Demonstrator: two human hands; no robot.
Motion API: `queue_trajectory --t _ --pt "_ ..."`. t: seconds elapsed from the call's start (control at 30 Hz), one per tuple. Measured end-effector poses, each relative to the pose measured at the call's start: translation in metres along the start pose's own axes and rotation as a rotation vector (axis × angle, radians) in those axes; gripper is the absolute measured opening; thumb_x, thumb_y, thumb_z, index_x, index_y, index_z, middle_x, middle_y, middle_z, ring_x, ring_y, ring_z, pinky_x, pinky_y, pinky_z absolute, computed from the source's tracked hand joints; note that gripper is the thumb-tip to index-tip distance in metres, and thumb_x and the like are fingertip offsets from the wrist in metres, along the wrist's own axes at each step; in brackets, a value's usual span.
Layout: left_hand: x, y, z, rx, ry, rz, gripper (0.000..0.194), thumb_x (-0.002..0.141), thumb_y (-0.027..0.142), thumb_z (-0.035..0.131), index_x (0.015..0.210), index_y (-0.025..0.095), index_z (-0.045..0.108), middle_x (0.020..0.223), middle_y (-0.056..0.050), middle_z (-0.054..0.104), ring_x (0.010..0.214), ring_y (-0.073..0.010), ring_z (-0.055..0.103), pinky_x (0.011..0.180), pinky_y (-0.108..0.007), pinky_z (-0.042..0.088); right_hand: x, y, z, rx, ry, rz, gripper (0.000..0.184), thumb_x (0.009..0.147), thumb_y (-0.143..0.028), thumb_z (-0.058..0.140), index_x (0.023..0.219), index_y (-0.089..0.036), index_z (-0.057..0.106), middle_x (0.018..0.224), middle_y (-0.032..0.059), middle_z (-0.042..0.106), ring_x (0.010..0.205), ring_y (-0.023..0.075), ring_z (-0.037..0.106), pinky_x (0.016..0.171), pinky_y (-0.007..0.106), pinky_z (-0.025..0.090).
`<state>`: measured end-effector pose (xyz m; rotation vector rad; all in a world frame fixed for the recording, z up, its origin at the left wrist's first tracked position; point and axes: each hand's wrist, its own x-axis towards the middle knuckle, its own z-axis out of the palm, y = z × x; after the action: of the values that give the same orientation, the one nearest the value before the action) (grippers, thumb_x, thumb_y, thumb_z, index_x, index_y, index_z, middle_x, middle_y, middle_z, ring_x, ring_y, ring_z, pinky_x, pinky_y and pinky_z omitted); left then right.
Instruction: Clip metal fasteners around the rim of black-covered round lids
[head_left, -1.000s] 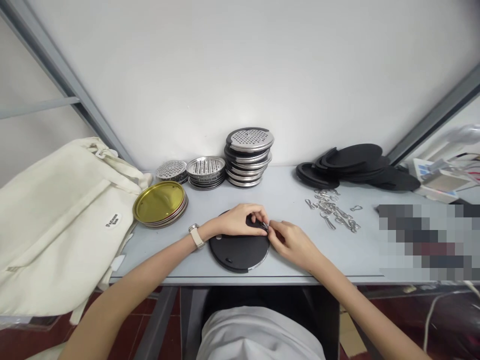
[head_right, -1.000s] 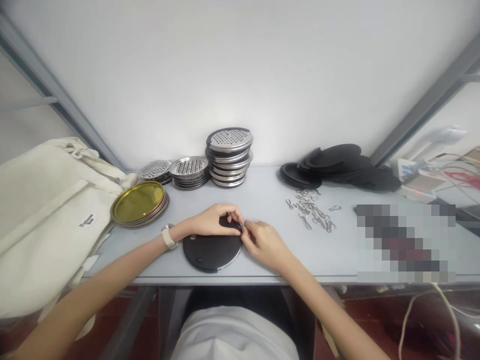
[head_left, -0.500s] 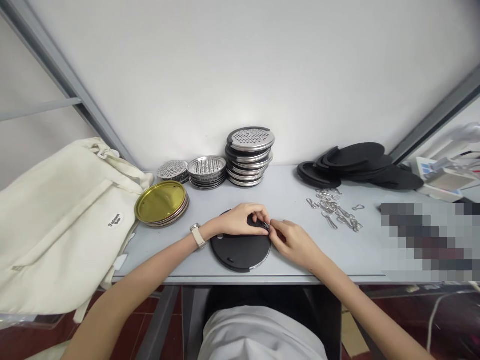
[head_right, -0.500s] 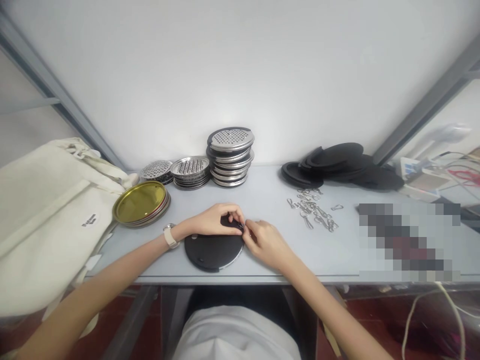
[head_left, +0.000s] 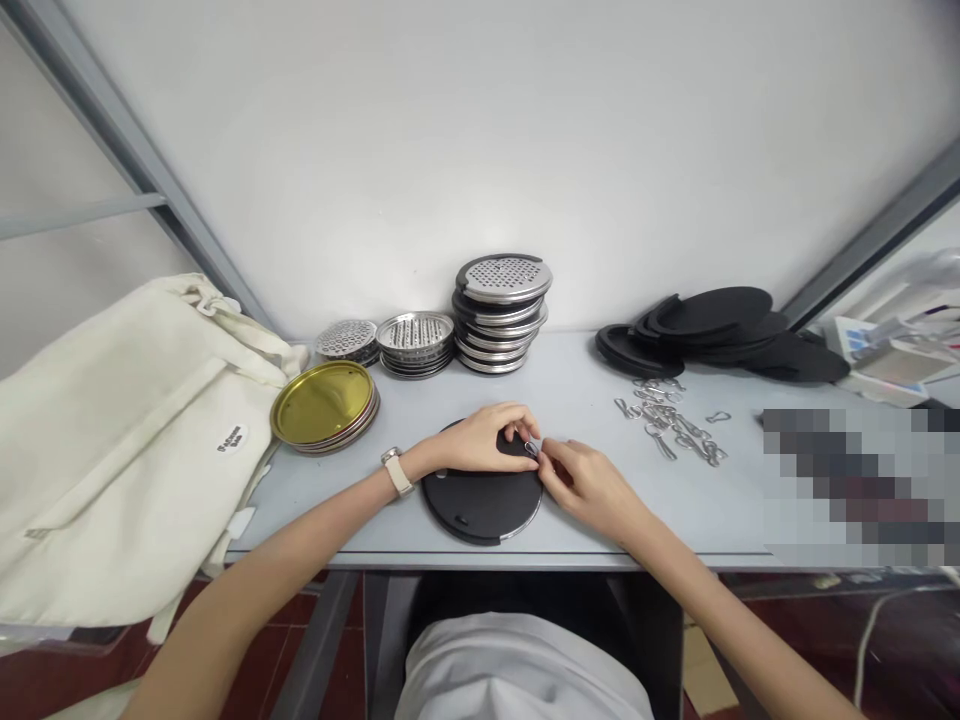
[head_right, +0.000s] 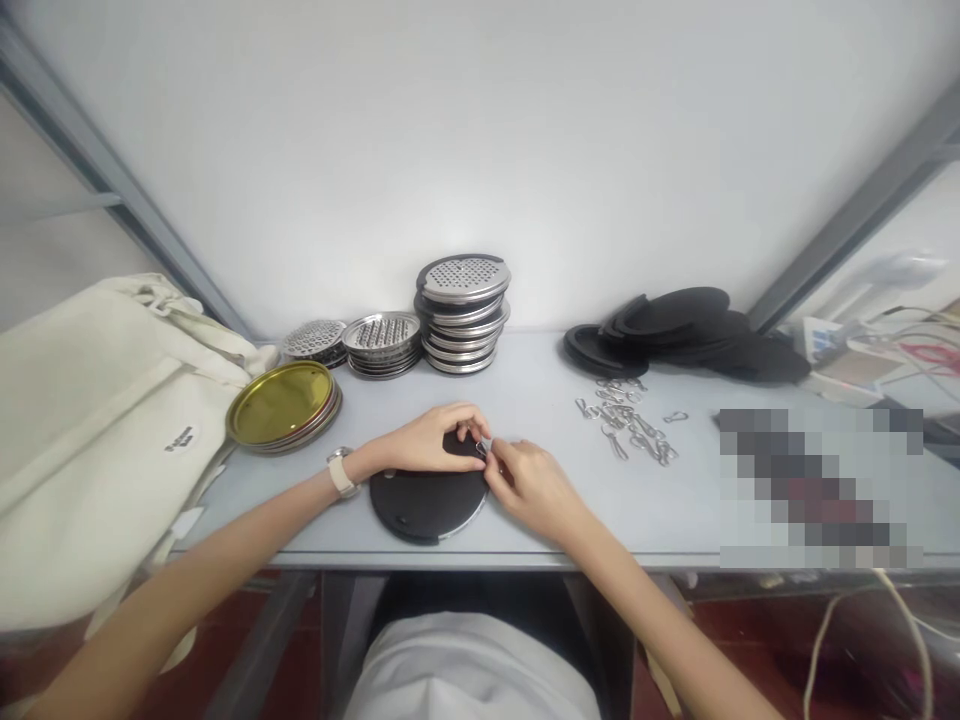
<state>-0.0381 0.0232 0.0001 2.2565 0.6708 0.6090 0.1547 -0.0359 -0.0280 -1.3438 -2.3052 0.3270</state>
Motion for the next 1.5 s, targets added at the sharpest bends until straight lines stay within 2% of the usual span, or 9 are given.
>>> queue_trajectory --t 0.43,0.77,1.0,1.23,1.5 --pt "0.0001 0.0031 -0.0029 0.001 -0.033 0.000 0.024 0.076 0.025 0.067 0.096 0.017 0.057 0.091 -0.001 0.060 0.078 -0.0117 0.049 0.073 -0.024 0.043 0.0004 0.0002 -0.0003 0.005 -0.023 -0.006 0.023 0.094 -0.024 0.036 0.073 -0.021 0.044 0.061 -0.0005 0.050 0.058 0.0154 0.049 0.057 0.026 0.032" --pt "-0.0005 0.0046 0.0002 0.052 0.004 0.061 0.017 0.076 0.017 0.065 0.092 0.016 0.061 0.083 -0.001 0.061 0.076 -0.0114 0.053 0.073 -0.023 0.043 0.0026 0.0019 0.0007 -0.016 -0.036 0.000 0.022 0.095 -0.025 0.034 0.078 -0.021 0.047 0.063 0.0010 0.053 0.060 0.0169 0.052 0.059 0.027 0.033" --pt "0.0002 0.0065 -0.0010 0.033 -0.011 0.080 0.014 0.077 0.020 0.065 0.090 0.016 0.062 0.085 -0.001 0.063 0.079 -0.0123 0.055 0.076 -0.024 0.044 0.0014 0.0014 0.0014 0.040 -0.025 0.037 0.010 0.094 -0.025 0.036 0.087 -0.022 0.043 0.064 -0.0014 0.053 0.054 0.0157 0.048 0.055 0.025 0.033" --pt "-0.0014 0.0053 -0.0005 0.013 0.013 0.072 0.017 0.076 0.018 0.065 0.092 0.016 0.064 0.083 -0.002 0.063 0.076 -0.0119 0.055 0.073 -0.023 0.045 0.0012 0.0014 0.0018 -0.022 -0.034 0.022 0.021 0.095 -0.026 0.035 0.078 -0.021 0.046 0.062 0.0000 0.053 0.058 0.0168 0.051 0.058 0.026 0.033" --pt "-0.0010 0.0070 -0.0016 -0.036 0.005 0.044 0.021 0.075 0.018 0.066 0.095 0.015 0.065 0.082 -0.002 0.063 0.075 -0.0119 0.057 0.072 -0.023 0.047 0.0014 0.0012 0.0025 -0.042 -0.021 0.028 0.021 0.092 -0.021 0.036 0.075 -0.020 0.049 0.064 0.0021 0.057 0.064 0.0181 0.055 0.061 0.027 0.035"
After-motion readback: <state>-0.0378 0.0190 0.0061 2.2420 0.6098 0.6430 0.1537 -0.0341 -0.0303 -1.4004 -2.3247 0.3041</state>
